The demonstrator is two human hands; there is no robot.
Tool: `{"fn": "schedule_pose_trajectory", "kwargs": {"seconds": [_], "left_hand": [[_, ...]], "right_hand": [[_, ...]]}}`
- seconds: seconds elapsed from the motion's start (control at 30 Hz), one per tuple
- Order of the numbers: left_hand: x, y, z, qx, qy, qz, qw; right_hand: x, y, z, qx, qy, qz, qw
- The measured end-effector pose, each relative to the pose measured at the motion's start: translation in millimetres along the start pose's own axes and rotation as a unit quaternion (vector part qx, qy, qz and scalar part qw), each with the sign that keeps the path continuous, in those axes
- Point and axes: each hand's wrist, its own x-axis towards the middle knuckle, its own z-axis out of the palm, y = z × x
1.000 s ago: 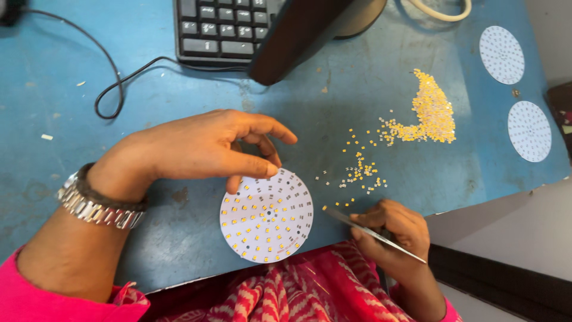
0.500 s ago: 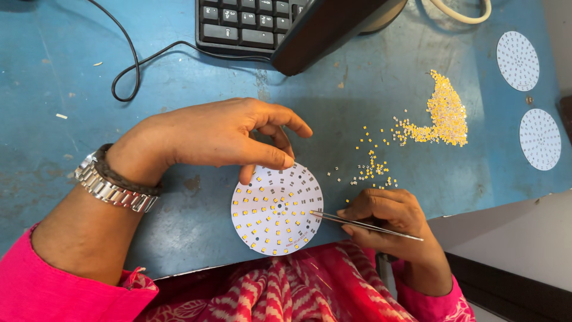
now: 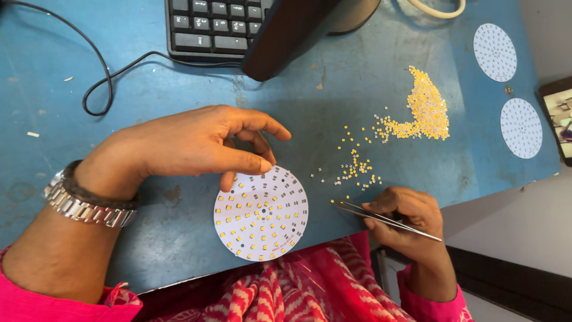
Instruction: The person uses tweezers to pick up small yellow LED components from a pile on the table and places them into designated spots on a circular LED board. The person continues this repetitive placement process throughout the clip.
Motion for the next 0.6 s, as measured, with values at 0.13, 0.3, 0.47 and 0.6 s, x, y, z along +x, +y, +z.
{"fn": "schedule_pose_trajectory", "kwargs": {"seconds": [0.13, 0.3, 0.47, 0.6], "left_hand": [[-3.0, 8.9, 0.8, 0.005, 0.004, -0.019, 1.000], [-3.5, 10.4, 1.2, 0.004, 0.004, -0.011, 1.000], [-3.2, 8.7, 1.2, 0.007, 0.006, -0.015, 1.000], [-1.5, 6.1, 1.0, -0.003, 0.002, 0.005, 1.000]], "right_hand": [[2.5, -1.5, 1.8, 0.034, -0.011, -0.007, 0.999], [2.5, -2.0, 2.3, 0.013, -0.004, 0.009, 1.000], [1.2, -0.2, 3.3, 0.016, 0.009, 0.000, 1.000], [2.2, -0.9, 3.0, -0.002, -0.008, 0.006, 1.000]]}}
